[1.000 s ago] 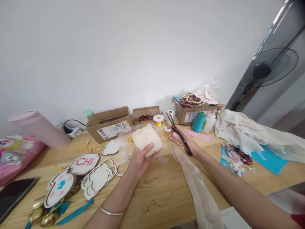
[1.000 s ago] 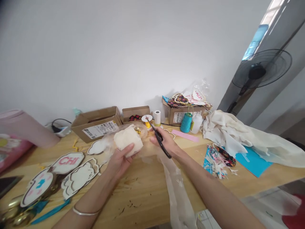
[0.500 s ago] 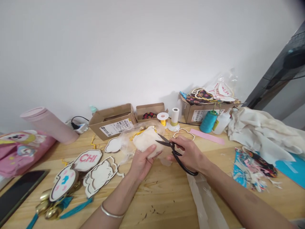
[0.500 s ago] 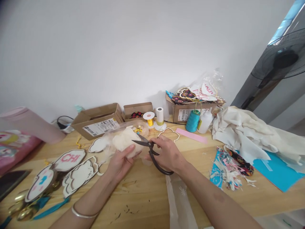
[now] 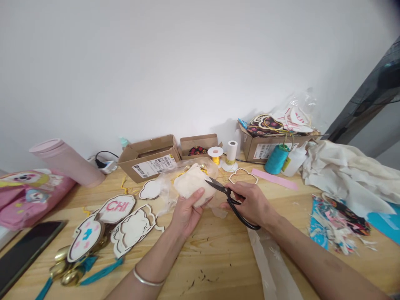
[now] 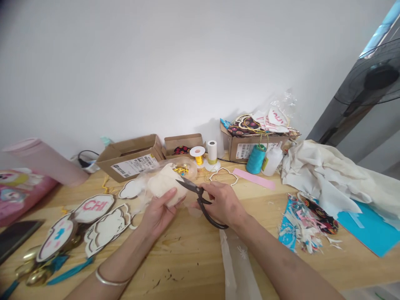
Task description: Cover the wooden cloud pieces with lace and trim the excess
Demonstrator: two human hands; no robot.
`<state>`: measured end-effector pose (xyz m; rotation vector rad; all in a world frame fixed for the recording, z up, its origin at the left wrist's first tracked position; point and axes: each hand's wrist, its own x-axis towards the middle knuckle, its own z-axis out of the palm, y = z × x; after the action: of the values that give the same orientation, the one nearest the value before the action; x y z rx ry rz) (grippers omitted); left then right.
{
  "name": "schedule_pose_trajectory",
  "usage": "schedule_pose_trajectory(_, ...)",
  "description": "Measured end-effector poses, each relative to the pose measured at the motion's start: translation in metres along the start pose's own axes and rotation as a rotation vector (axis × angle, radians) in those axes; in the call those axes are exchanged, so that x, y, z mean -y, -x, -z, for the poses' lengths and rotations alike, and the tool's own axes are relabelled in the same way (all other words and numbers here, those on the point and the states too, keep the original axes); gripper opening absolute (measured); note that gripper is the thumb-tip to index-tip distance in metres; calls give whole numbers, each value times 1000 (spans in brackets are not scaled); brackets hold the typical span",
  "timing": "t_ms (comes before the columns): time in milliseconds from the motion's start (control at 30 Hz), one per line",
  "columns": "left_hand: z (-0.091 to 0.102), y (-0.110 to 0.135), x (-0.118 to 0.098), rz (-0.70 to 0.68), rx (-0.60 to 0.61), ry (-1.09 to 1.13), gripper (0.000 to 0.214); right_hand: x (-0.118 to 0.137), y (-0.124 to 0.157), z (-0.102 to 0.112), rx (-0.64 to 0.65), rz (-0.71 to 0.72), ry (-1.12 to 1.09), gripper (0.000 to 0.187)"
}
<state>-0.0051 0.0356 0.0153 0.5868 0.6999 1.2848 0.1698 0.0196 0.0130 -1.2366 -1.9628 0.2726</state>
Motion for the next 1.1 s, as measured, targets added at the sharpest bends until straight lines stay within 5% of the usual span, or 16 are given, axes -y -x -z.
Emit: schedule_pose_trajectory(1100, 6, 0, -2, 6, 39, -75, 44, -12, -2, 15, 56, 114, 194, 33)
